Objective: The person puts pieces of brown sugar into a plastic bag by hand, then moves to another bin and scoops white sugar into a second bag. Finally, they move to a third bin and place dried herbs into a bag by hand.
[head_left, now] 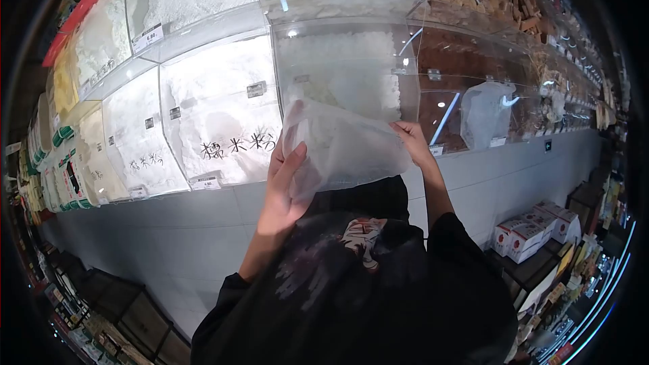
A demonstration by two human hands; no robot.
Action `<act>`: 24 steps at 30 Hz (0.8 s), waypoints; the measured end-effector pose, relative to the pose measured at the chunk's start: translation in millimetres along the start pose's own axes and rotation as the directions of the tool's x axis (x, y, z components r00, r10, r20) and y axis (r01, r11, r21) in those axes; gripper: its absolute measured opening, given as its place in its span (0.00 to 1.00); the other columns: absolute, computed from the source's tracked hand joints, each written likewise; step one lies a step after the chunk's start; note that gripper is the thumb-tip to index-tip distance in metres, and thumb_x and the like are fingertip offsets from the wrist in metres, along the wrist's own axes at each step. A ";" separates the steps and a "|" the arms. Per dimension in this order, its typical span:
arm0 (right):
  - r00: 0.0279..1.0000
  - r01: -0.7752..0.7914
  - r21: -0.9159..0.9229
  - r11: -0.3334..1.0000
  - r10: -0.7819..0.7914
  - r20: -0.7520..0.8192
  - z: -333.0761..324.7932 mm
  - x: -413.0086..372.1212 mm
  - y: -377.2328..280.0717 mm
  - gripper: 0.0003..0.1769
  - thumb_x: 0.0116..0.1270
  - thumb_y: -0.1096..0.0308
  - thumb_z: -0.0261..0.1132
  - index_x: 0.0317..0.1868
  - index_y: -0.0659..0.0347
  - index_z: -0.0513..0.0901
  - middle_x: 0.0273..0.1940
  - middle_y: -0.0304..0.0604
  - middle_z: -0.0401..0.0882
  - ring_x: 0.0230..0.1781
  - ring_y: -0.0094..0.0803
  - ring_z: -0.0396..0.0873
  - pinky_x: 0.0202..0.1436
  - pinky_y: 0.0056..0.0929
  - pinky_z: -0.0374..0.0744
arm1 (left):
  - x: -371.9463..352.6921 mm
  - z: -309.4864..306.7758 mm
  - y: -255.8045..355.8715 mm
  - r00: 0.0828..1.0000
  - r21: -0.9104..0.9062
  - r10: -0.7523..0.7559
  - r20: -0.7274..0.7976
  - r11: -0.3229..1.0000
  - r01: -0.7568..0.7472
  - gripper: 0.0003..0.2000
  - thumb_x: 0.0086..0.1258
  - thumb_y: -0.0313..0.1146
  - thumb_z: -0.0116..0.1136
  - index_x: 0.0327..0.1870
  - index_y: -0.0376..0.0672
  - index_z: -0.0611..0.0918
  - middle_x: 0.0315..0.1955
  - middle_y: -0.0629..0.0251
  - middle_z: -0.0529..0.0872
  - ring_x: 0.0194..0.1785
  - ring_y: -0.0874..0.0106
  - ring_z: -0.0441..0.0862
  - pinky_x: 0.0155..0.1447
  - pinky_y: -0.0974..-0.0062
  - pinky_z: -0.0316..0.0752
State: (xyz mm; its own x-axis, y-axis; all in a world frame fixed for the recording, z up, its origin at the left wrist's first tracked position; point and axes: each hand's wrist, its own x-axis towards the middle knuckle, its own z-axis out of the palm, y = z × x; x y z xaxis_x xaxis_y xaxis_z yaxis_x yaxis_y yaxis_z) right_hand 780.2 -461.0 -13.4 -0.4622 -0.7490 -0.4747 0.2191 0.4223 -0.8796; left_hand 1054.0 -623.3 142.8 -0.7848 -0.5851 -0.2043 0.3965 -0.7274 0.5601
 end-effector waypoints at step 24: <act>0.939 0.338 -0.806 0.486 -0.113 0.326 75.7 -98.7 -207.2 0.18 0.72 0.61 0.60 0.33 0.71 0.81 0.19 0.51 0.80 0.20 0.43 0.80 0.27 0.35 0.76 | 22.8 8.0 9.2 0.997 -0.093 -0.071 -0.041 0.993 0.067 0.34 0.74 0.32 0.55 0.78 0.42 0.54 0.63 0.58 0.75 0.51 0.74 0.78 0.52 0.75 0.76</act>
State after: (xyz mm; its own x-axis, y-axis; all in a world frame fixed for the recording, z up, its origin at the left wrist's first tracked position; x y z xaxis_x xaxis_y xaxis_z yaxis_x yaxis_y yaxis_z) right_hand 845.5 -513.2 213.4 -0.1786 -0.9172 -0.3562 -0.7423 0.3632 -0.5631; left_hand 1036.0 -640.5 149.7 -0.7911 -0.5459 -0.2760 0.3853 -0.7951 0.4683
